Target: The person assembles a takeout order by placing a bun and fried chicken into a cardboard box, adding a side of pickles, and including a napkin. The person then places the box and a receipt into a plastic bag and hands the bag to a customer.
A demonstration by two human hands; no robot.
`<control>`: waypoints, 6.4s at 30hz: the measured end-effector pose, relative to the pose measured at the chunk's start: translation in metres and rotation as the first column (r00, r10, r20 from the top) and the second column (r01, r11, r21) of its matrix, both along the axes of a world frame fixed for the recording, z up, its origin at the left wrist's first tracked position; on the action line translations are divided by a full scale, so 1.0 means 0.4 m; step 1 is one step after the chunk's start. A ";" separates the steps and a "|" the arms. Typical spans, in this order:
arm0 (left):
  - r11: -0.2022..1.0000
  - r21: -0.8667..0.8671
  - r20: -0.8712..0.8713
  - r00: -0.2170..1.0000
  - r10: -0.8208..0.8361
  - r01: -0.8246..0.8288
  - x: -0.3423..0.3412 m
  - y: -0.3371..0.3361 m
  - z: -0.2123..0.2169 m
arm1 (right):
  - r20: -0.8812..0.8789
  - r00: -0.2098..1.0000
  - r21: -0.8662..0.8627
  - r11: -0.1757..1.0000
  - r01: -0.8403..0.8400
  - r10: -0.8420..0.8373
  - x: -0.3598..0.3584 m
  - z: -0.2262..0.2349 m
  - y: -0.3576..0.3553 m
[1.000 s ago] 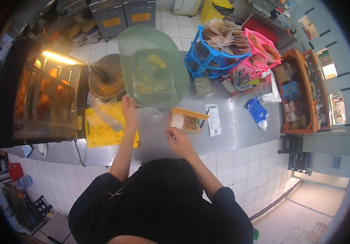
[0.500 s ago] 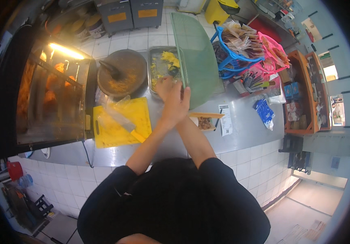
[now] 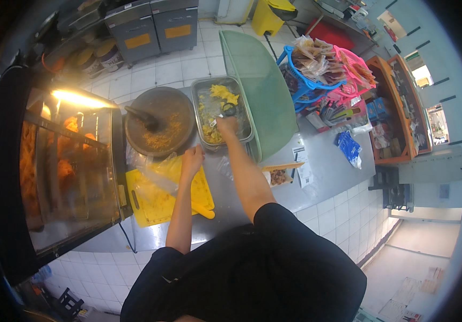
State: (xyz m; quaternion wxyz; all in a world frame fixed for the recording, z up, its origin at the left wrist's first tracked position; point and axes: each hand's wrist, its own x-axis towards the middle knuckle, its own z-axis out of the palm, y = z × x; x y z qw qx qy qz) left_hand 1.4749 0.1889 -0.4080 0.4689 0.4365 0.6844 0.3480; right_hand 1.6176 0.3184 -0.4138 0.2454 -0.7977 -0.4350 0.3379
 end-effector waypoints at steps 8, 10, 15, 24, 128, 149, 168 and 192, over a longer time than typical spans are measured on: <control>0.981 -0.178 0.086 0.995 -0.057 0.072 0.033 0.034 -0.029 | 0.325 0.945 0.276 0.952 -0.130 0.035 -0.033 0.139 0.063; 0.976 -0.214 0.115 0.993 -0.017 0.041 0.035 0.039 -0.002 | 0.393 0.918 0.268 0.949 -0.167 0.050 -0.046 0.147 0.096; 0.992 -0.126 0.024 1.000 -0.020 0.023 0.058 0.051 0.030 | 0.442 0.875 0.171 0.938 -0.300 0.199 -0.063 0.115 0.129; 0.996 -0.054 -0.136 0.987 -0.082 0.076 0.060 0.076 -0.038 | 0.399 0.872 0.170 0.911 -0.375 0.284 -0.072 0.064 0.149; 0.796 0.209 -0.736 0.627 -0.255 0.568 0.587 -0.514 0.048 | 0.227 0.730 0.307 0.664 -0.682 0.644 0.700 0.061 -0.750; 0.689 0.446 -0.416 0.814 -0.406 0.572 0.471 -0.476 0.041 | 0.281 0.825 0.346 0.750 -0.563 0.490 0.633 0.134 -0.786; 0.962 0.259 0.229 0.973 0.030 -0.090 0.183 -0.277 0.024 | -0.329 0.901 0.216 0.951 -0.219 0.282 0.337 0.224 -0.738; 0.965 0.220 -0.036 0.988 0.153 -0.142 0.073 0.027 0.003 | 0.239 0.926 0.159 0.929 -0.335 0.293 -0.171 0.131 0.074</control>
